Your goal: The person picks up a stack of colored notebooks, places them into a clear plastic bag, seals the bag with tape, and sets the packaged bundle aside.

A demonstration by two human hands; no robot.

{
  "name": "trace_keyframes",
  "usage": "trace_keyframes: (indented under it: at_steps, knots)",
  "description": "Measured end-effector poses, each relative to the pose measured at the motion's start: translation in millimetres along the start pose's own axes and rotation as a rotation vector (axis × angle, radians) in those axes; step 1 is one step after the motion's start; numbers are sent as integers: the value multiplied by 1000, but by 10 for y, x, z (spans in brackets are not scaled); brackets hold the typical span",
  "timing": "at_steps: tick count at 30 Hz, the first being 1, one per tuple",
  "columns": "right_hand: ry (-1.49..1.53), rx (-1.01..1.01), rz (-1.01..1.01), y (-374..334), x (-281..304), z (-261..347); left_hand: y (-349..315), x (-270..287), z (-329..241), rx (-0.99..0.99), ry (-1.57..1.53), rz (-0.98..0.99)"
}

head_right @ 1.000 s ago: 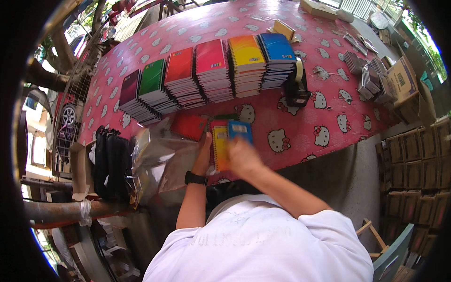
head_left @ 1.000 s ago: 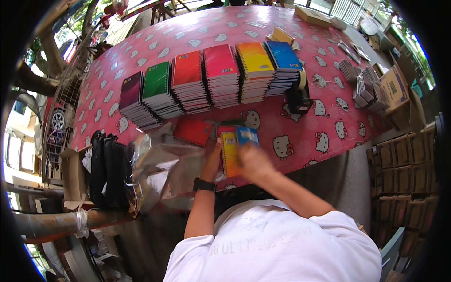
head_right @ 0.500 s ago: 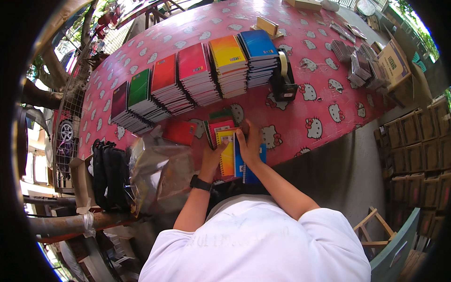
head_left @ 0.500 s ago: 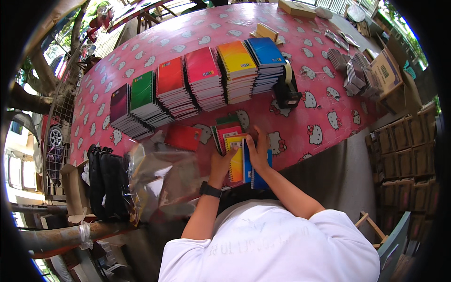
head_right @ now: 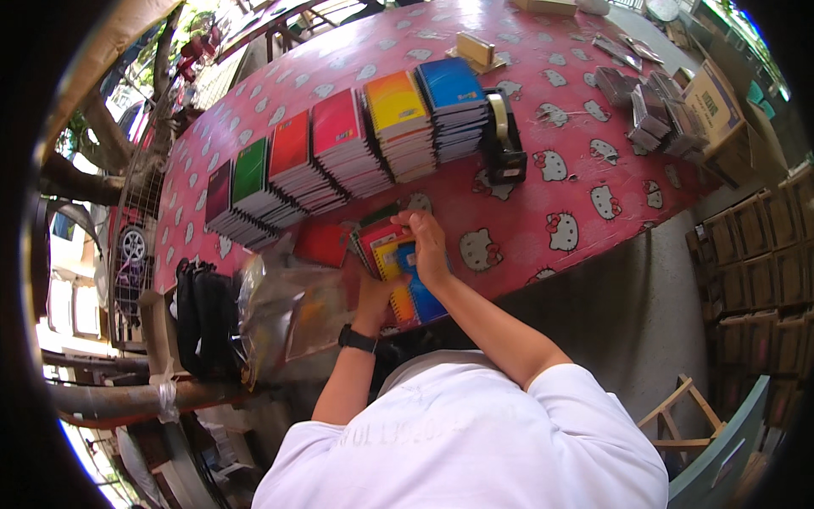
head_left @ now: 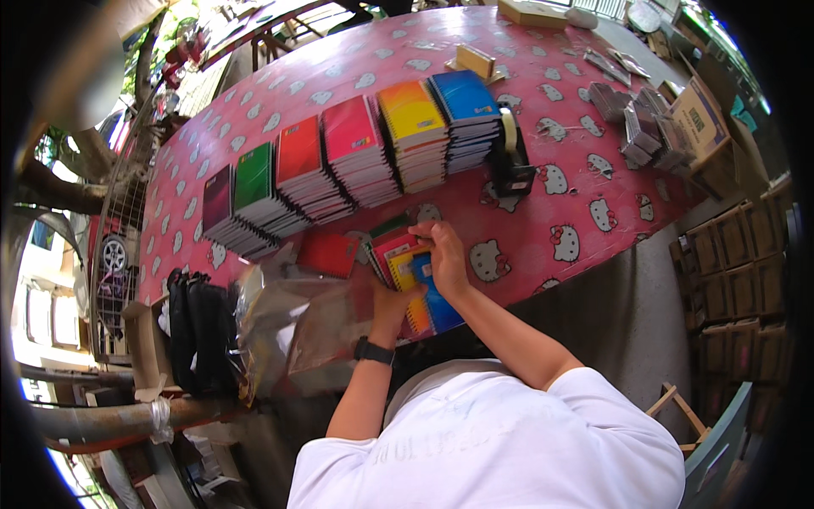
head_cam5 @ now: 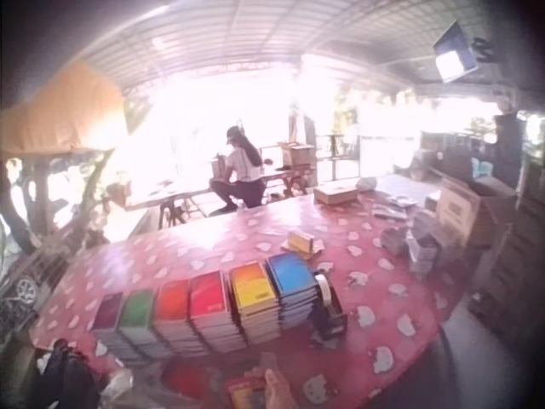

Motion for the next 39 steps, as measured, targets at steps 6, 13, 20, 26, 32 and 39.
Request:
trace_keyframes:
  at_steps: [6,13,20,26,32,39]
  knots:
    - [-544,-139,67,-266,609,-68,-183,-65,-52,-20,-139,-32]
    - [-145,-225,516,-196,152,573,-39,87,-428,-142,248,491]
    - [-318,43,418,56,-27,196,55,-214,-566,-411,248,162]
    - [-349,21,497,-73,-17,65,19,-41,-359,-346,94,144]
    - [-392,-122,583,-98,89,0,58,136,15,-306,318,186]
    - [-1334,92,23,17,961,319,23,-96,-545,-104,113,21]
Point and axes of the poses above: each hand's wrist, its own y-axis towards the middle knuckle, its own x-axis out of the back of the hand, z = x × y, the point moved 5 cm from there along y, towards the middle knuckle, and after that the axes turned 4 degrees about -y, right-handed, at the moved point
